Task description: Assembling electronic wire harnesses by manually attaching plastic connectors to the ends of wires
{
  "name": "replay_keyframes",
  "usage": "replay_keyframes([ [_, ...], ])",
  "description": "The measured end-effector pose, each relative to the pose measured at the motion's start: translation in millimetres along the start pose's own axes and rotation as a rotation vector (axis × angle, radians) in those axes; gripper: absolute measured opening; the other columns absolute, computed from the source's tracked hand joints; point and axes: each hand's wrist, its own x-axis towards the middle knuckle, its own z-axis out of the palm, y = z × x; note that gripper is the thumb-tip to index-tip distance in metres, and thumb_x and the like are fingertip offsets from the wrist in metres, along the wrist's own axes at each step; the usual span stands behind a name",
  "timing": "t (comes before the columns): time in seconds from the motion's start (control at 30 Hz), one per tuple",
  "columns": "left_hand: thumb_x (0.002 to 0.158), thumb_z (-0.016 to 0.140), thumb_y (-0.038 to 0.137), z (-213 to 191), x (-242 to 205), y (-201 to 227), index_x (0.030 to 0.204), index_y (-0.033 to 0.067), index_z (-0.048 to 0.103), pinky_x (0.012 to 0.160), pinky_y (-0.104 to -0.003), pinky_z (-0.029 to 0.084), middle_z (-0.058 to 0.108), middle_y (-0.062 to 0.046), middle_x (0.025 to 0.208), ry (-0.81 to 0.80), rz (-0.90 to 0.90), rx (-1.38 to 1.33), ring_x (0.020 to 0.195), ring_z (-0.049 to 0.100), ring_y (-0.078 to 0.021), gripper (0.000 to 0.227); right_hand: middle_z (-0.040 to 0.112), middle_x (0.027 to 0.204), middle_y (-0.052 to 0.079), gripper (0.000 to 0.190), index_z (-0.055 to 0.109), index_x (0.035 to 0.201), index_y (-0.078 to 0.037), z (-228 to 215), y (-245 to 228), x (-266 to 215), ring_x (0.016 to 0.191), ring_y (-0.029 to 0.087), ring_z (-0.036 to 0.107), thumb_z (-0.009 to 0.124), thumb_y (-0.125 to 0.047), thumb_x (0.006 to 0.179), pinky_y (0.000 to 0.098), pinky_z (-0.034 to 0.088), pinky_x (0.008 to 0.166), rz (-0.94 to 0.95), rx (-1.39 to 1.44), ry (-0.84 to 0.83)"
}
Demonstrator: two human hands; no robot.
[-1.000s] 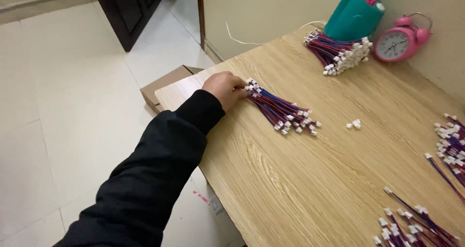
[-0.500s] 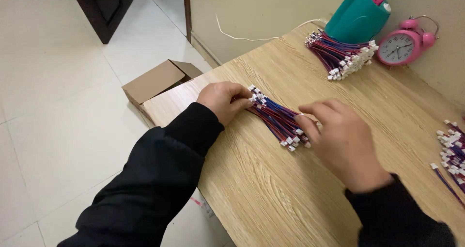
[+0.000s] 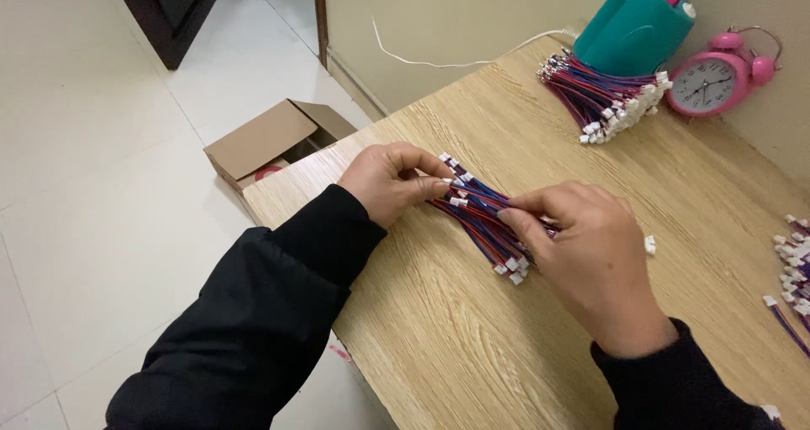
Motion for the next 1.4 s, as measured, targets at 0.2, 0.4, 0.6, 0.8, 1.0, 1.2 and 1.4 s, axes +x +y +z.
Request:
replay_keyframes([
  [0.2, 0.078, 0.078, 0.012, -2, 0, -1, 0.088, 0.0076, 0.074, 0.066, -0.019, 0.056, 0.074, -0.006, 0.076, -0.086, -0.004, -0.135, 0.067, 0.068, -0.0083, 0.012, 0.072, 0.076, 0.001, 0.005, 0.075, 0.085, -0.012, -22, -25, 2, 0.068, 0.018, 0.063, 0.077, -0.016, 0.081, 0.0337, 0.044, 0.066, -0.060, 0.151, 0.065],
  [0.4, 0.080, 0.078, 0.013, -2, 0, -4, 0.089, 0.0094, 0.074, 0.062, -0.017, 0.051, 0.072, -0.003, 0.072, -0.102, 0.024, -0.120, 0.063, 0.063, -0.0049, 0.011, 0.070, 0.076, -0.002, 0.004, 0.074, 0.084, -0.015, -25, -31, 0, 0.070, 0.018, 0.062, 0.077, -0.017, 0.082, 0.0351, 0.041, 0.070, -0.076, 0.135, 0.080],
  [0.6, 0.080, 0.077, 0.011, -3, 7, -16, 0.090, 0.0097, 0.073, 0.064, -0.017, 0.054, 0.073, -0.003, 0.076, -0.106, 0.038, -0.071, 0.066, 0.066, -0.0061, 0.010, 0.070, 0.079, 0.001, 0.009, 0.074, 0.087, -0.014, -21, -22, -2, 0.072, 0.020, 0.063, 0.076, -0.020, 0.082, 0.0361, 0.043, 0.068, -0.066, 0.106, 0.046],
  [0.8, 0.078, 0.079, 0.027, -9, 10, -20, 0.102, 0.0209, 0.075, 0.067, -0.023, 0.049, 0.070, -0.001, 0.089, -0.030, 0.265, 0.419, 0.070, 0.065, -0.0105, 0.025, 0.066, 0.108, 0.006, 0.040, 0.067, 0.112, -0.012, -56, 22, -74, 0.102, 0.024, 0.061, 0.074, -0.032, 0.077, 0.0389, 0.045, 0.088, 0.027, -0.060, -0.052],
  [1.0, 0.081, 0.073, 0.020, -4, -3, -2, 0.118, 0.0163, 0.067, 0.071, -0.026, 0.048, 0.068, -0.001, 0.102, 0.110, 0.135, 0.433, 0.072, 0.061, -0.0113, 0.037, 0.047, 0.145, 0.007, 0.123, 0.042, 0.141, -0.013, -110, 142, -242, 0.133, 0.024, 0.044, 0.096, -0.056, 0.039, 0.0385, 0.032, 0.108, 0.326, -0.192, -0.349],
  [1.2, 0.093, 0.065, 0.011, 9, -38, 33, 0.127, 0.0063, 0.063, 0.063, -0.035, 0.053, 0.062, -0.014, 0.113, 0.259, 0.234, 0.482, 0.085, 0.063, -0.0225, 0.034, 0.023, 0.155, 0.020, 0.162, 0.023, 0.150, -0.009, -142, 152, -322, 0.142, 0.036, 0.023, 0.101, -0.079, 0.026, 0.0469, 0.022, 0.110, 0.396, -0.300, -0.440],
  [1.4, 0.099, 0.064, -0.004, 44, -99, 63, 0.135, -0.0070, 0.057, 0.083, -0.034, 0.049, 0.060, -0.023, 0.123, 0.233, 0.366, 0.537, 0.096, 0.061, -0.0258, 0.037, -0.007, 0.161, 0.016, 0.171, 0.002, 0.155, -0.020, -139, 114, -303, 0.144, 0.043, -0.004, 0.103, -0.085, 0.032, 0.0619, 0.008, 0.106, 0.496, -0.294, -0.607],
])
